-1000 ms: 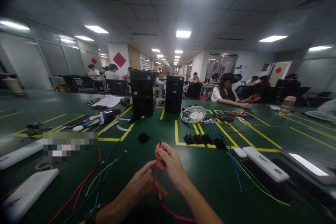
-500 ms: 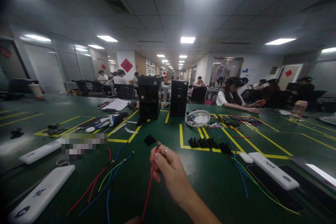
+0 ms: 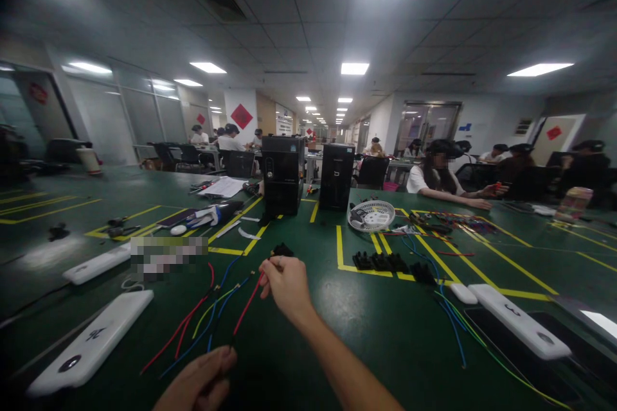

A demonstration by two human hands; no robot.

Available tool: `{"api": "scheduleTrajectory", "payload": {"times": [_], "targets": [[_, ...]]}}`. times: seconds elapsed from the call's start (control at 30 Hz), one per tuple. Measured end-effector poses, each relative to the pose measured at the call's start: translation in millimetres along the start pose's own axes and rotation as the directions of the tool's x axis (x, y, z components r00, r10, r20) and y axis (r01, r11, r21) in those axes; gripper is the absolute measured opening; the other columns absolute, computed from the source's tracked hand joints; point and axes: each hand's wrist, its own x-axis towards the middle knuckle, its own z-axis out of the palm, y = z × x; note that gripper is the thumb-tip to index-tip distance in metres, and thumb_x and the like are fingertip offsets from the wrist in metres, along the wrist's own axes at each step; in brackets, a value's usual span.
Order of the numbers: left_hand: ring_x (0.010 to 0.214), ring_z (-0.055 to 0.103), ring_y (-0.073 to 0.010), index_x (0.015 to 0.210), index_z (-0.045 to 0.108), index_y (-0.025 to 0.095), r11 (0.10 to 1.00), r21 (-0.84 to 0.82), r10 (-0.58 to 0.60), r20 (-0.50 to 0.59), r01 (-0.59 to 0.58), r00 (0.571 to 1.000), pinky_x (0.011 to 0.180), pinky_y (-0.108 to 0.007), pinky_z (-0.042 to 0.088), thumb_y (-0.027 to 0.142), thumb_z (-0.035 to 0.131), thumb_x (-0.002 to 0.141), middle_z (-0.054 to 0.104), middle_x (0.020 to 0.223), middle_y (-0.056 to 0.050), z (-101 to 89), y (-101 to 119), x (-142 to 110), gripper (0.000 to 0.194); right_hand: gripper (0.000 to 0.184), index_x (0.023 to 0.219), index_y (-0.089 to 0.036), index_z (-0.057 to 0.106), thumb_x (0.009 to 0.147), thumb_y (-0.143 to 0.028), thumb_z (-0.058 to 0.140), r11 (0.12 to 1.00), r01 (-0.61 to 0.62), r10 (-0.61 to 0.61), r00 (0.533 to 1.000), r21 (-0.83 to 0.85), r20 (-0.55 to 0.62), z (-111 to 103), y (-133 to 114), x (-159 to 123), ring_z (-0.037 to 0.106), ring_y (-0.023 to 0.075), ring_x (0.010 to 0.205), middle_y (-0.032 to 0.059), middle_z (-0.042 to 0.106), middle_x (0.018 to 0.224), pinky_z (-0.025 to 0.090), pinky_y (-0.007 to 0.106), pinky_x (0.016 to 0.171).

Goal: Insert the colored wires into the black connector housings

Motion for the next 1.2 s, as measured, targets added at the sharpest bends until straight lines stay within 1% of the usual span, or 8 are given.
{"api": "scheduleTrajectory", "payload": {"times": [0.23, 0.37, 0.57, 0.67, 0.77, 0.9, 1.03, 1.2], "targets": [[0.026, 0.027, 0.0006, 0.123, 0.028, 0.035, 0.987, 0.093, 0.147, -0.2, -0.131, 0.969, 0.028, -0.012, 0.015, 0.052, 0.064, 0.071, 0.049, 0.073, 0.009, -23.2, 21, 25, 0.065, 0.024, 0.082, -0.009, 0.057, 0.09, -0.014, 0.035, 0.976, -0.147, 0.18, 0.96, -0.163, 0.216, 45, 49, 69, 0.064, 0.0108, 0.049, 0.0069, 0.068, 0.066, 0.043, 0.016, 0.043], [0.029, 0.03, 0.0017, 0.128, 0.029, 0.037, 0.977, 0.185, 0.153, -0.248, -0.108, 0.957, 0.028, -0.012, 0.017, 0.045, 0.061, 0.074, 0.052, 0.086, 0.004, -44.3, 29, 35, 0.063, 0.026, 0.089, -0.009, 0.061, 0.091, -0.015, 0.036, 0.949, -0.117, 0.187, 0.956, -0.293, 0.225, 29, 54, 60, 0.066, 0.0112, 0.053, 0.0081, 0.071, 0.077, 0.044, 0.017, 0.046], [0.055, 0.058, -0.0145, 0.138, 0.025, 0.025, 0.865, 0.487, 0.246, -0.202, -0.12, 0.948, 0.045, -0.03, 0.05, 0.053, 0.069, 0.062, 0.055, 0.116, -0.012, -95.6, 36, 52, 0.092, 0.022, 0.096, -0.019, 0.068, 0.088, -0.026, 0.048, 0.76, -0.119, 0.123, 0.992, -0.638, -0.039, -97, 44, -6, 0.065, 0.0179, 0.09, 0.0071, 0.07, 0.097, 0.044, 0.023, 0.078], [0.101, 0.059, -0.0291, 0.14, 0.028, 0.02, 0.58, 0.796, 0.462, -0.147, -0.172, 0.875, 0.08, -0.041, 0.052, 0.056, 0.058, 0.069, 0.043, 0.135, -0.015, -125.4, 48, 67, 0.085, 0.027, 0.102, -0.02, 0.067, 0.089, -0.025, 0.044, 0.504, -0.292, 0.118, 0.955, -0.813, -0.271, -183, 39, -43, 0.061, 0.0199, 0.099, 0.0087, 0.068, 0.104, 0.04, 0.026, 0.085], [0.126, 0.039, -0.0358, 0.135, 0.04, 0.017, 0.161, 0.975, 0.658, 0.01, -0.154, 0.753, 0.101, -0.053, 0.034, 0.054, 0.048, 0.074, 0.039, 0.14, -0.016, -138.5, 63, 83, 0.072, 0.028, 0.102, -0.015, 0.067, 0.087, -0.018, 0.043, 0.293, -0.48, 0.128, 0.877, -0.827, -0.463, -257, 43, -75, 0.06, 0.0243, 0.099, 0.0146, 0.067, 0.104, 0.041, 0.031, 0.082], [0.128, 0.037, -0.0363, 0.127, 0.051, 0.017, -0.136, 0.987, 0.597, 0.149, -0.084, 0.789, 0.104, -0.056, 0.027, 0.052, 0.045, 0.077, 0.049, 0.133, -0.014, -110.4, 80, 100, 0.061, 0.022, 0.095, -0.012, 0.068, 0.083, -0.015, 0.05, 0.101, -0.579, 0.145, 0.813, -0.809, -0.564, -310, 62, -103, 0.06, 0.0279, 0.098, 0.0184, 0.065, 0.101, 0.042, 0.034, 0.079], [0.127, 0.04, -0.0259, 0.137, 0.039, 0.018, -0.111, 0.947, 0.481, 0.317, -0.301, 0.817, 0.106, -0.044, 0.031, 0.051, 0.041, 0.084, 0.044, 0.139, -0.012, -44.6, 88, 125, 0.061, 0.018, 0.094, -0.013, 0.067, 0.082, -0.017, 0.054, 0.029, -0.581, 0.155, 0.806, -0.813, -0.571, -323, 83, -109, 0.06, 0.0279, 0.097, 0.0174, 0.065, 0.099, 0.042, 0.033, 0.075], [0.129, 0.038, -0.0248, 0.136, 0.038, 0.014, -0.065, 0.881, 0.435, 0.447, -0.468, 0.781, 0.108, -0.041, 0.027, 0.047, 0.046, 0.084, 0.043, 0.138, -0.014, 42.1, 78, 189, 0.063, 0.02, 0.095, -0.021, 0.067, 0.087, -0.024, 0.049, 0.004, -0.564, 0.111, 0.821, -0.826, -0.56, -328, 89, -106, 0.059, 0.0274, 0.094, 0.0118, 0.064, 0.099, 0.041, 0.034, 0.071]]}}
